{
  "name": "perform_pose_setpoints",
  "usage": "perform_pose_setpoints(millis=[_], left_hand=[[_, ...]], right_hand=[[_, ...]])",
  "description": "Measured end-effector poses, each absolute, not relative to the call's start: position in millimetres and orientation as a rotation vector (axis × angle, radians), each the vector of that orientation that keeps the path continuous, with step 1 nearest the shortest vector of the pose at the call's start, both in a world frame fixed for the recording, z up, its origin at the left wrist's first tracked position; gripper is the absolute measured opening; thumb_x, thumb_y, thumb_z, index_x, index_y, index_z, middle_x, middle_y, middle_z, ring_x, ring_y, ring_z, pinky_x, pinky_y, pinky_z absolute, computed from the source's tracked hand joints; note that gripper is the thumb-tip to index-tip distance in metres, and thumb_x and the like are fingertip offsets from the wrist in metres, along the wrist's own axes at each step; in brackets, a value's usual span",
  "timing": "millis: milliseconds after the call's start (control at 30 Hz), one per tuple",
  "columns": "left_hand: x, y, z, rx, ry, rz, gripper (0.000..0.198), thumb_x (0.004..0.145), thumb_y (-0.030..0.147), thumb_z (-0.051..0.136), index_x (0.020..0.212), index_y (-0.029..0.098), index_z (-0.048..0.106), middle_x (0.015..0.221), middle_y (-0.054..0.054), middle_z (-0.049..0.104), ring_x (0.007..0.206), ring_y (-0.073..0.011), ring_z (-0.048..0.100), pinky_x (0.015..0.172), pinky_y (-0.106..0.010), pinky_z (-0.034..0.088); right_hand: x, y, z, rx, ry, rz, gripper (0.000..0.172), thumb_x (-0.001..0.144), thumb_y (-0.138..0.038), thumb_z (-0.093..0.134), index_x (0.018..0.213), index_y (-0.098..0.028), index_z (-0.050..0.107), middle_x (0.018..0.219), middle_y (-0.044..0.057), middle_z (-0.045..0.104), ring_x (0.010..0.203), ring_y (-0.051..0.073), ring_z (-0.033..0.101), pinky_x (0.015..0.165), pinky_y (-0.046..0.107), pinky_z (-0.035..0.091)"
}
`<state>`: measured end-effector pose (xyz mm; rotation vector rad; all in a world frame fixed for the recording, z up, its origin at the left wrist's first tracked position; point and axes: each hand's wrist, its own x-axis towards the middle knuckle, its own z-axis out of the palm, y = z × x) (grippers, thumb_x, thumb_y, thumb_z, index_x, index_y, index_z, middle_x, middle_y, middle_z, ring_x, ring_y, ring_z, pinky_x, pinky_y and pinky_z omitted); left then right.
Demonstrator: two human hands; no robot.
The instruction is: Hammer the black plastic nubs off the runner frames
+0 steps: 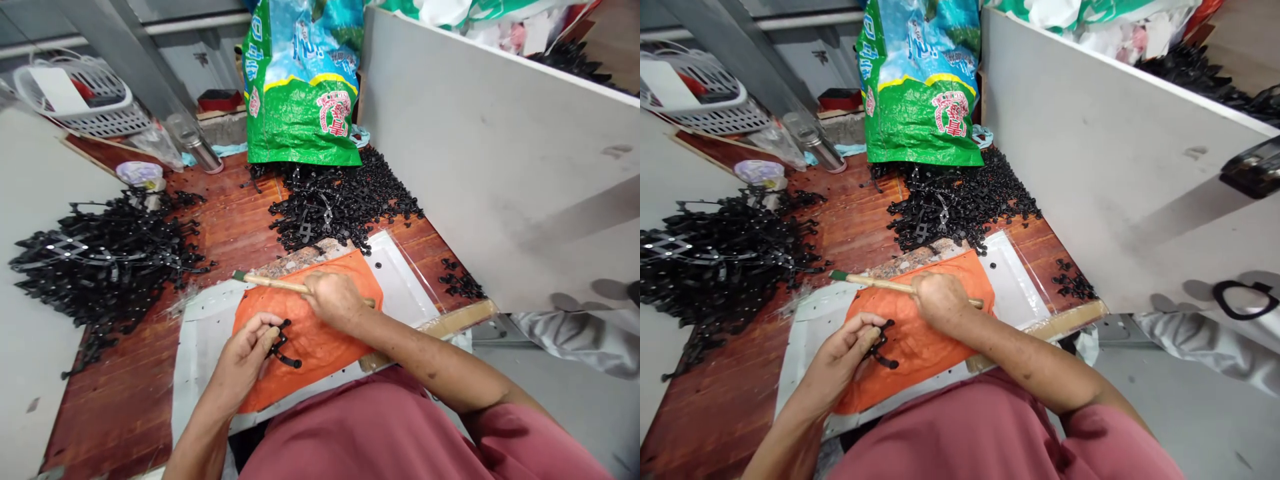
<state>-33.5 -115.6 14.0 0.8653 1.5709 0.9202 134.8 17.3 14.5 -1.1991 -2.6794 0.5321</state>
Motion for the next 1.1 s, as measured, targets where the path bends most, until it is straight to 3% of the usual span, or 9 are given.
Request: perform_pose_setpoints(millis=[100, 267, 400, 567, 700, 900, 1000, 1100], left_hand=[[-35.7, -125.3, 13.2, 0.895, 1.597, 0.893, 0.057, 0.081, 0.073, 0.063, 0.104, 0.021, 0.059, 0.061, 0.008, 0.04, 0.047, -0.0071, 0.031, 0.044, -0.019, 0.022], [-31.7, -130.7, 15.4, 0.889, 1.643, 0.919, 0.057, 0.08, 0.073, 0.065, 0.107, 0.023, 0.061, 0.063, 0.007, 0.043, 0.047, -0.0074, 0.032, 0.044, -0.019, 0.024], [-27.7, -128.6, 15.5, 0.798, 1.656, 1.024, 0.054, 0.08, 0.07, 0.067, 0.107, 0.024, 0.061, 0.063, 0.007, 0.044, 0.046, -0.0064, 0.033, 0.044, -0.018, 0.024], [-26.2, -118.8, 12.2, 0.674, 1.502, 1.114, 0.052, 0.078, 0.063, 0.075, 0.105, 0.022, 0.058, 0.05, 0.011, 0.038, 0.04, -0.0055, 0.032, 0.044, -0.017, 0.026], [-23.1, -114.8, 17.7, 0.538, 1.349, 1.174, 0.046, 0.078, 0.056, 0.079, 0.101, 0.022, 0.056, 0.052, 0.012, 0.044, 0.036, -0.0017, 0.026, 0.042, -0.016, 0.025], [-30.5, -117.4, 18.0, 0.468, 1.354, 1.283, 0.048, 0.075, 0.051, 0.083, 0.1, 0.021, 0.057, 0.055, 0.011, 0.05, 0.034, 0.0003, 0.027, 0.043, -0.017, 0.029], [-35.8, -118.7, 15.3, 0.488, 1.417, 1.319, 0.048, 0.074, 0.052, 0.083, 0.1, 0.021, 0.057, 0.046, 0.014, 0.04, 0.033, -0.0014, 0.029, 0.043, -0.016, 0.03], [-37.7, -118.1, 13.1, 0.588, 1.487, 1.301, 0.046, 0.077, 0.054, 0.08, 0.1, 0.021, 0.057, 0.047, 0.014, 0.041, 0.035, -0.0022, 0.032, 0.041, -0.015, 0.028]], right_hand=[[128.7, 7.0, 14.7, -1.181, -2.719, 0.51, 0.016, 0.092, -0.016, 0.058, 0.095, -0.016, 0.074, 0.09, 0.01, 0.074, 0.07, 0.021, 0.063, 0.061, 0.031, 0.04], [177.6, 18.1, 23.4, -1.352, -2.578, 0.442, 0.02, 0.1, -0.03, 0.056, 0.094, -0.023, 0.074, 0.093, 0.002, 0.073, 0.076, 0.017, 0.063, 0.067, 0.027, 0.041], [247.4, 43.5, 21.3, -1.687, -2.356, 0.302, 0.024, 0.101, -0.03, 0.053, 0.099, -0.018, 0.073, 0.097, 0.006, 0.072, 0.079, 0.018, 0.063, 0.068, 0.027, 0.039], [275.9, 60.1, 0.8, -1.708, -2.372, 0.305, 0.021, 0.098, -0.027, 0.056, 0.104, -0.024, 0.076, 0.101, 0.004, 0.073, 0.084, 0.018, 0.065, 0.067, 0.027, 0.036], [272.6, 61.6, -6.4, -1.78, -2.391, 0.109, 0.024, 0.099, -0.03, 0.052, 0.1, -0.023, 0.075, 0.097, 0.005, 0.073, 0.076, 0.019, 0.064, 0.06, 0.029, 0.029], [257.8, 36.7, 14.9, -1.595, -2.372, 0.225, 0.024, 0.096, -0.037, 0.062, 0.079, -0.021, 0.069, 0.081, 0.002, 0.07, 0.069, 0.017, 0.062, 0.06, 0.029, 0.031], [223.1, 14.7, 25.5, -1.441, -2.538, 0.382, 0.022, 0.096, -0.034, 0.063, 0.08, -0.021, 0.068, 0.084, 0.003, 0.072, 0.072, 0.017, 0.063, 0.062, 0.028, 0.036], [184.5, 1.9, 25.4, -1.331, -2.693, 0.392, 0.019, 0.098, -0.027, 0.058, 0.084, -0.019, 0.07, 0.086, 0.005, 0.073, 0.072, 0.019, 0.065, 0.059, 0.028, 0.036]])
